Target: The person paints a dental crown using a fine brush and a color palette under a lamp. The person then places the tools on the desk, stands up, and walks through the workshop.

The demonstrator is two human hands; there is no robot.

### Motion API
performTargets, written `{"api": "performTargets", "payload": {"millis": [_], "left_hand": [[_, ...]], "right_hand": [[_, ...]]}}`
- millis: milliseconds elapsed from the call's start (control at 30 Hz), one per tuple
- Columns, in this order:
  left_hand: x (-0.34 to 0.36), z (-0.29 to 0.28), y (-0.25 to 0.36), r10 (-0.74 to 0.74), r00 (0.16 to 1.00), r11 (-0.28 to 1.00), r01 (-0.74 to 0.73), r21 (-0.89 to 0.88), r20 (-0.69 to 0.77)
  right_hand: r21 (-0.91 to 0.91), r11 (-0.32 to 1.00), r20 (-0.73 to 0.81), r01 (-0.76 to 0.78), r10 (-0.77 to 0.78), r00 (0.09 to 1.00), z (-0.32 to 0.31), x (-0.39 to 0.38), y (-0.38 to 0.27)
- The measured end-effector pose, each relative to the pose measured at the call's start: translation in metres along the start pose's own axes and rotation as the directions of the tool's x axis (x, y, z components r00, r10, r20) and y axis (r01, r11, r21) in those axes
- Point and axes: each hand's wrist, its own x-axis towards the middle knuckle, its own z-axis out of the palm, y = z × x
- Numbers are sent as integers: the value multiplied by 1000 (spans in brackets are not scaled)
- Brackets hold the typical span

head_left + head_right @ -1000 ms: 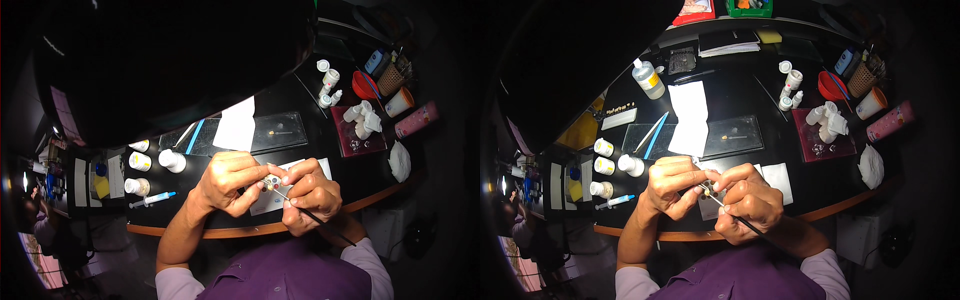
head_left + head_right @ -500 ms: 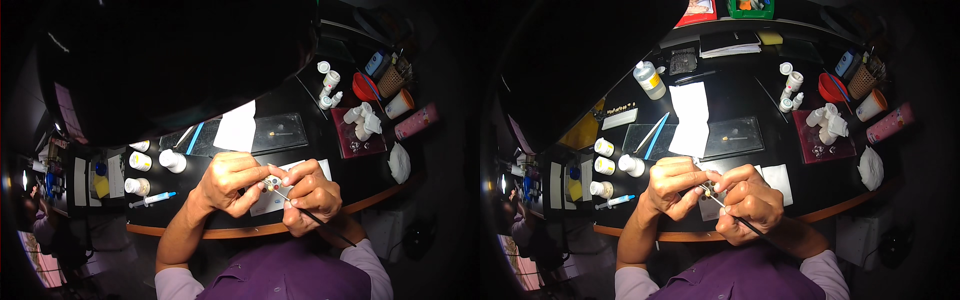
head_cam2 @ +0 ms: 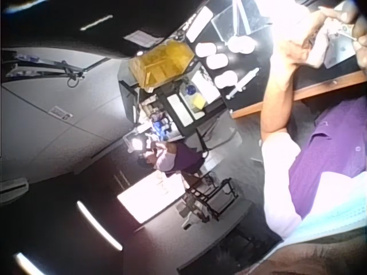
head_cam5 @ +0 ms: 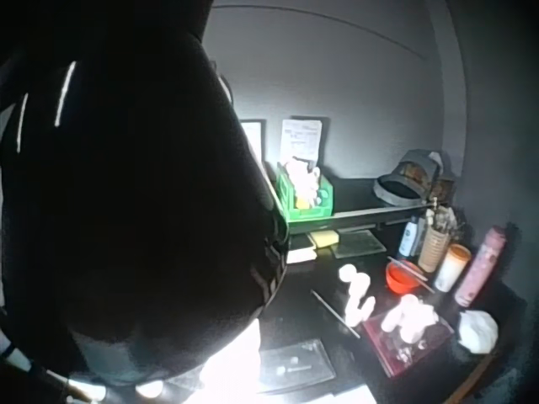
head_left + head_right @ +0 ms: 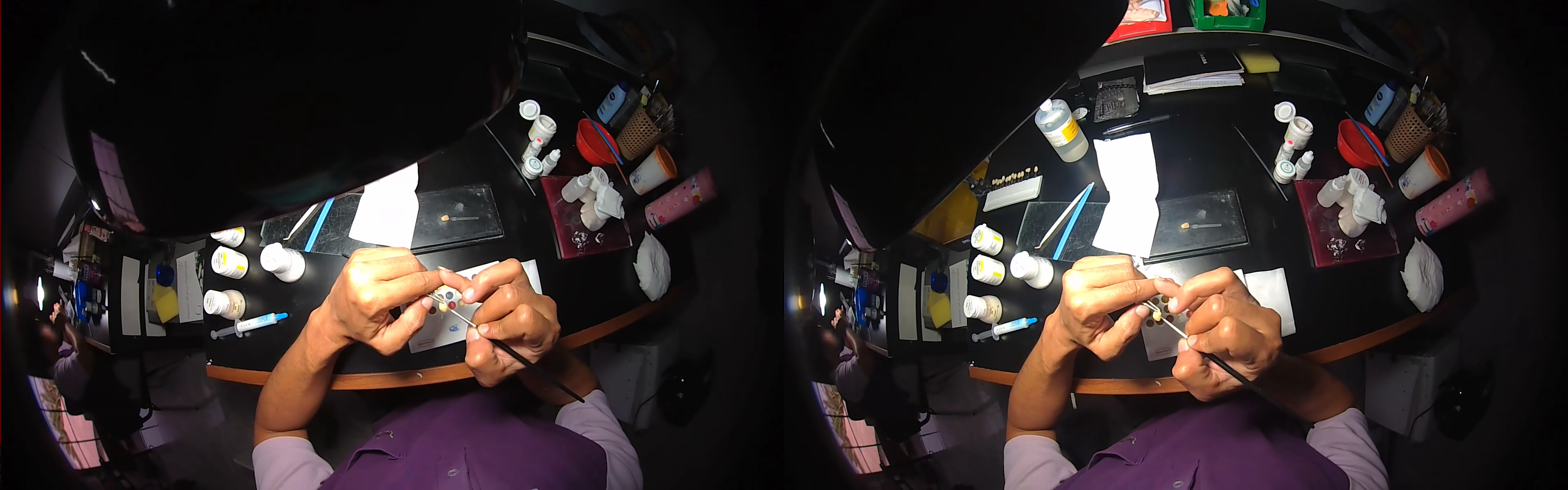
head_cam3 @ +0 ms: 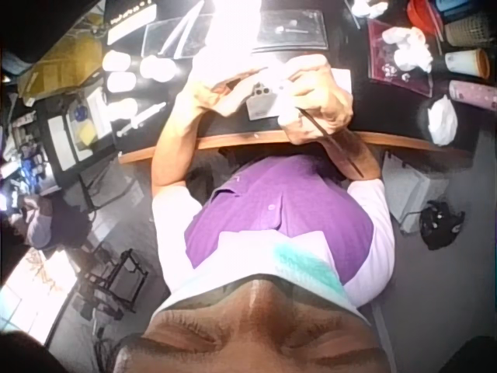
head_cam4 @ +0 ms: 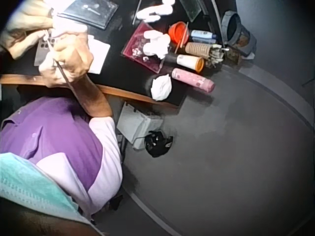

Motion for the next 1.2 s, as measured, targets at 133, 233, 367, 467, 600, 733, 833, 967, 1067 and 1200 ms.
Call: {"api": "performTargets", "payload": {"millis": [133,233,367,467,600,733,833,967,1067,1200], "left_hand": [[0,0,-1,14,1000,1000,-14,-13,4],[0,-1,-1,6,1000,1000,-6,-8,6],[-1,0,-1,0,1000,1000,0,-10,-3],[-2,1,-1,7,1000,1000,-7,26,11],[-1,2,0,1,1000,1000,-1,-18,-22],[0,4,1,29,998,996,-33,-80,-54],[0,3,1,25,999,997,-29,-75,-48],[0,3,2,17,999,995,-22,-96,-51],[0,3,1,11,999,995,-17,-101,-52],[0,3,1,18,998,995,-23,-97,-54]], "right_hand": [[25,1000,24,4,-4,1000,-2,1,-1],[32,999,26,3,-4,1000,-1,1,-1],[13,1000,22,-19,19,1000,-1,0,-1],[12,1000,15,-14,14,1000,-1,0,-2],[20,1000,29,-10,10,1000,-2,1,-4],[88,996,16,-10,9,1000,-3,3,-7],[102,995,16,-12,10,1000,-4,4,-8],[86,996,19,4,-5,1000,-3,5,-8],[69,998,14,5,-6,1000,-3,5,-8],[71,997,23,-14,12,1000,-3,6,-9]]}}
